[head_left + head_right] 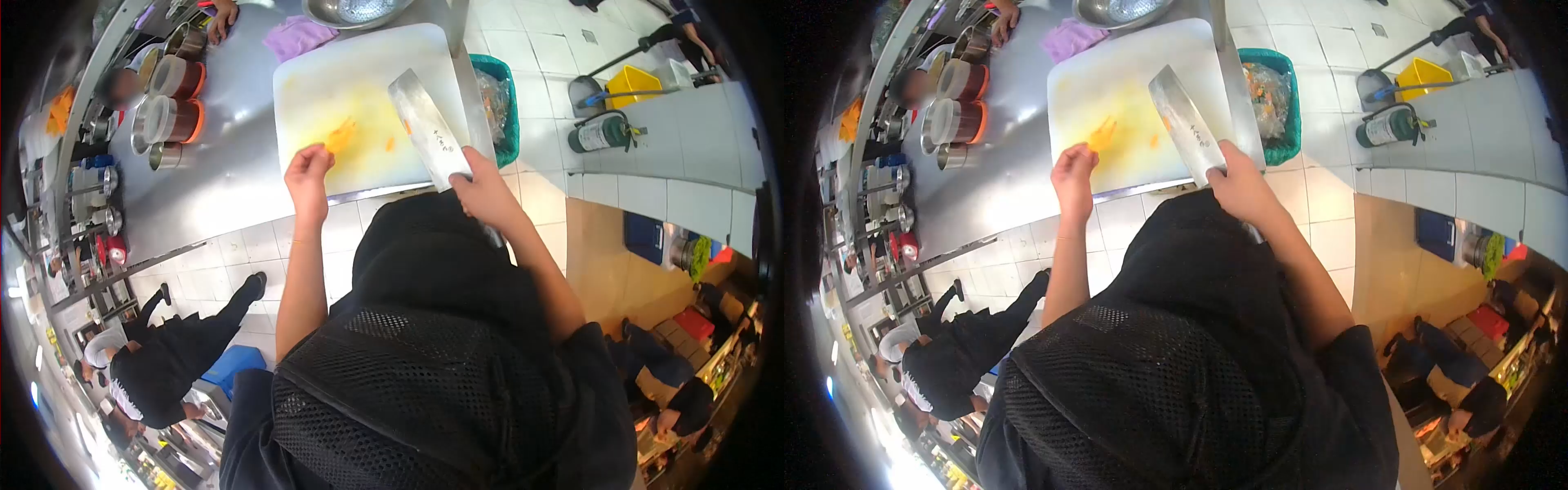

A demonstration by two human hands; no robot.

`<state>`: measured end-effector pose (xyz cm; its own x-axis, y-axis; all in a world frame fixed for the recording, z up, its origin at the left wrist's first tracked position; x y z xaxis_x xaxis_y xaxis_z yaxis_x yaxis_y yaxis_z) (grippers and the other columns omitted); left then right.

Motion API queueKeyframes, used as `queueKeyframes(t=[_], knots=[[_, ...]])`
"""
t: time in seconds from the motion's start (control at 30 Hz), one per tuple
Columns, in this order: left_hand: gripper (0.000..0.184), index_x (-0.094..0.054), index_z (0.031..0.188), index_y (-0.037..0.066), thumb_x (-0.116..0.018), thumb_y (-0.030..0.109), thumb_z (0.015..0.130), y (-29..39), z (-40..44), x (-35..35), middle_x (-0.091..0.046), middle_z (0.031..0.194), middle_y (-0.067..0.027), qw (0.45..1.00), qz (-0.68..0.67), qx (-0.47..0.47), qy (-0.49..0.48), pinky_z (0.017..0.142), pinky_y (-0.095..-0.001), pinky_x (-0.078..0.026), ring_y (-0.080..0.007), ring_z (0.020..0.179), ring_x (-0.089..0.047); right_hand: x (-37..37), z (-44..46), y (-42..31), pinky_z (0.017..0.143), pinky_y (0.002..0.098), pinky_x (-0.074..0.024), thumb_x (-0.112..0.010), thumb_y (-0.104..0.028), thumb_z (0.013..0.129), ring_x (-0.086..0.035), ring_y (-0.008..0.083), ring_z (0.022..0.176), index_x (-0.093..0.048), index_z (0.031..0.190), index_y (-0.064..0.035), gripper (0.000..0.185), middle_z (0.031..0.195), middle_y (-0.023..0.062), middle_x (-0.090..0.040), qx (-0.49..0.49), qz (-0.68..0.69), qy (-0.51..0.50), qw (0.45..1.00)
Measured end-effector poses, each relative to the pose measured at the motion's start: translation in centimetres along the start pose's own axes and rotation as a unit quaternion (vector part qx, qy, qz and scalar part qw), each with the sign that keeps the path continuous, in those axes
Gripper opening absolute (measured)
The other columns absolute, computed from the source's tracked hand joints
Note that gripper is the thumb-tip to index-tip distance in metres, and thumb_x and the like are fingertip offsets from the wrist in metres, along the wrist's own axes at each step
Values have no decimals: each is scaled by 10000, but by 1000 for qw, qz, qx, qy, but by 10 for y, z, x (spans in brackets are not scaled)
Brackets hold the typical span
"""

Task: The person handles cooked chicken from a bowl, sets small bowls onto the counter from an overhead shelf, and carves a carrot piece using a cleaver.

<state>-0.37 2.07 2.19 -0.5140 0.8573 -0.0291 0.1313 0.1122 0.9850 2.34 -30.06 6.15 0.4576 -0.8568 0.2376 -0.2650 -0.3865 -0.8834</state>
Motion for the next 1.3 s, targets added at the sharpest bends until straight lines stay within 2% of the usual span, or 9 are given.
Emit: queueKeyframes(t=[0.13,0.23,0.37,0.57,0.67,0.83,1.03,1.13,1.3], knots=[[226,-678,1146,-1,-671,-11,921,-27,-22,1,-678,1204,-189,918,326,-227,7,941,-397,-539,-316,1055,-661,-3,6,2,477,297,-488,-525,-62,1005,-546,114,551,-456,1282,-29,287,748,31,-536,-50,79,-82,992],[389,-622,1313,24,-685,92,935,-3,-48,-37,-586,1393,-218,845,416,-329,73,1098,-487,-432,-406,1287,-536,-1,8,-2,476,298,-490,-512,-61,1012,-543,115,544,-453,1284,-27,281,743,31,-535,-61,58,-98,992],[749,-364,1591,59,-603,439,991,11,-84,-120,-304,1683,-153,775,530,-289,-188,1233,-601,-176,-446,1564,-186,-4,13,3,478,315,-505,-492,-70,1024,-570,135,547,-448,1322,-18,305,752,75,-557,-62,134,-140,979],[796,-306,1617,40,-524,512,1014,-28,-77,-88,-248,1710,-136,751,598,-220,-174,1244,-610,-115,-437,1591,-79,15,7,-6,525,335,-527,-550,-50,1007,-610,194,572,-496,1350,-60,347,738,77,-568,-48,113,-105,987],[759,-336,1599,25,-543,464,1015,-5,-77,-86,-305,1675,-173,816,486,-276,-145,1233,-595,-163,-444,1567,-172,22,8,-6,634,408,-563,-620,-53,965,-671,333,693,-571,1319,-91,359,819,142,-616,261,-132,18,956],[608,-507,1488,20,-665,289,966,24,-75,-72,-509,1518,-183,885,343,-315,-6,1172,-548,-326,-425,1452,-410,29,-9,-30,742,477,-560,-670,-65,913,-670,414,838,-643,1288,-150,385,972,175,-629,232,-309,42,922],[558,-587,1392,52,-746,190,876,36,-80,-85,-577,1412,-174,793,394,-443,-139,1099,-517,-410,-395,1316,-530,36,-10,-17,821,467,-541,-693,-51,879,-663,401,947,-687,1281,-176,421,1038,160,-660,213,-288,63,931],[776,-433,1523,46,-765,247,852,-2,-53,-61,-477,1485,-236,848,424,-311,64,1131,-545,-354,-436,1363,-439,40,-2,-8,889,455,-541,-680,-57,865,-657,426,1031,-668,1321,-109,459,1128,216,-668,227,-282,128,923],[904,-357,1565,42,-798,219,796,-18,-18,-48,-604,1299,-228,861,452,-205,112,1053,-544,-417,-414,1286,-512,29,61,-17,901,471,-528,-694,-45,835,-640,433,1049,-649,1301,-73,469,1141,229,-620,264,-337,147,892]])
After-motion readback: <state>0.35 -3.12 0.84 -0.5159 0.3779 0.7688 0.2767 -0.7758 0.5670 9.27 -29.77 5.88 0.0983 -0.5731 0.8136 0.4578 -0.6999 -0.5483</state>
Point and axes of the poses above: each hand's wrist, its own z-axis towards the middle knuckle, its own x-axis out of the back of the hand, y = z × x, the point moved 3 cm from there along z, towards the middle knuckle
